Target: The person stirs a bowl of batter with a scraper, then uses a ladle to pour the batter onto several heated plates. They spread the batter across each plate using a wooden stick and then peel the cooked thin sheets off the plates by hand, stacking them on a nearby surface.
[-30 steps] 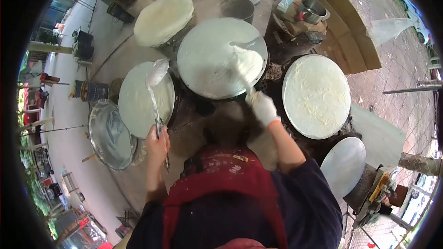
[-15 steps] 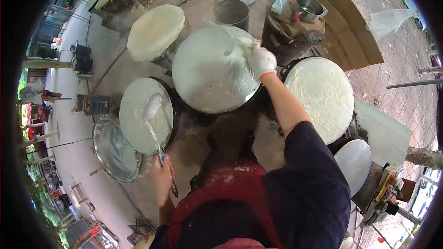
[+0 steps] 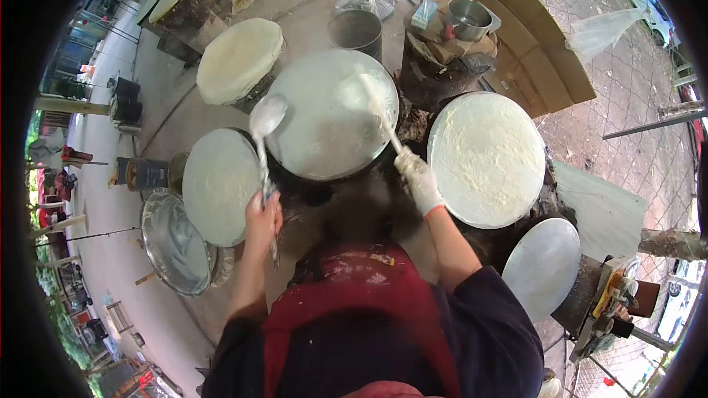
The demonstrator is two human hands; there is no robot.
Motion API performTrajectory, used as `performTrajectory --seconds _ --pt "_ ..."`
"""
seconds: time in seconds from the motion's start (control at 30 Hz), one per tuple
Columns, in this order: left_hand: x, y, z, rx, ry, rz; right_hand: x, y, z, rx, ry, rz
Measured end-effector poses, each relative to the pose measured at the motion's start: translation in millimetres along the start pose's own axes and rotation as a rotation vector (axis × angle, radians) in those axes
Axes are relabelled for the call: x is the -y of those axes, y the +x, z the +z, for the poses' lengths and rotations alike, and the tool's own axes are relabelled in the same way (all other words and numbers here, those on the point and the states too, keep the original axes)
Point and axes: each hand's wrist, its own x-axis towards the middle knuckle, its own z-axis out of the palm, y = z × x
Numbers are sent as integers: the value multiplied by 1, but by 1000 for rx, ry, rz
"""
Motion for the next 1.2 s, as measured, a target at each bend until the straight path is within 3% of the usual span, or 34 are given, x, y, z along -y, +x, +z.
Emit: performTrajectory --seconds 0.07,0.2,0.33,0.37,0.47,0.57,0.63,0.67,0.73,0.8,0.87,0.93,0.97,1.0,1.07,1.1,1.17,1.2 --pt "-3 41 14 60 -17 40 0 15 -3 -39 -78 -88" --pt "-10 144 45 261 -87 51 -6 15 2 105 -161 -23" --pt "1 216 69 497 -104 65 -46 -9 0 -78 153 -274" --pt "6 221 70 543 -97 22 -74 1 -8 208 1017 -63" --pt "9 200 66 553 -141 -154 -44 -56 68 -67 21 139" --pt "14 159 41 460 -231 -306 -40 -61 97 -123 149 132" --pt "20 148 26 446 -309 -342 -105 -17 89 -234 183 -191" --pt "25 141 24 444 -360 -390 -107 -24 92 -277 222 -126" --pt "32 130 30 440 -458 -480 -58 -75 136 -166 234 73" --pt "37 129 36 606 -724 -613 -61 -70 167 -54 255 139" --pt "32 130 27 682 -802 -524 -62 -65 163 -7 335 224" --pt "28 148 -7 715 -1181 -503 -40 -66 145 -98 201 -21" --pt "26 159 -27 1010 -1896 -1101 -53 -41 124 -205 254 -115" --pt "18 157 -31 1061 -1611 -902 -63 -15 108 -276 421 -235" --pt "-9 144 -41 1088 -1024 -521 -82 12 86 -108 360 -257" --pt "-30 136 -41 1013 -862 -423 -92 22 84 80 506 -99" --pt "-77 115 -37 857 -530 -236 7 -74 128 66 -234 -1" --pt "-91 106 -31 864 -453 -202 0 -80 123 75 -151 -30"
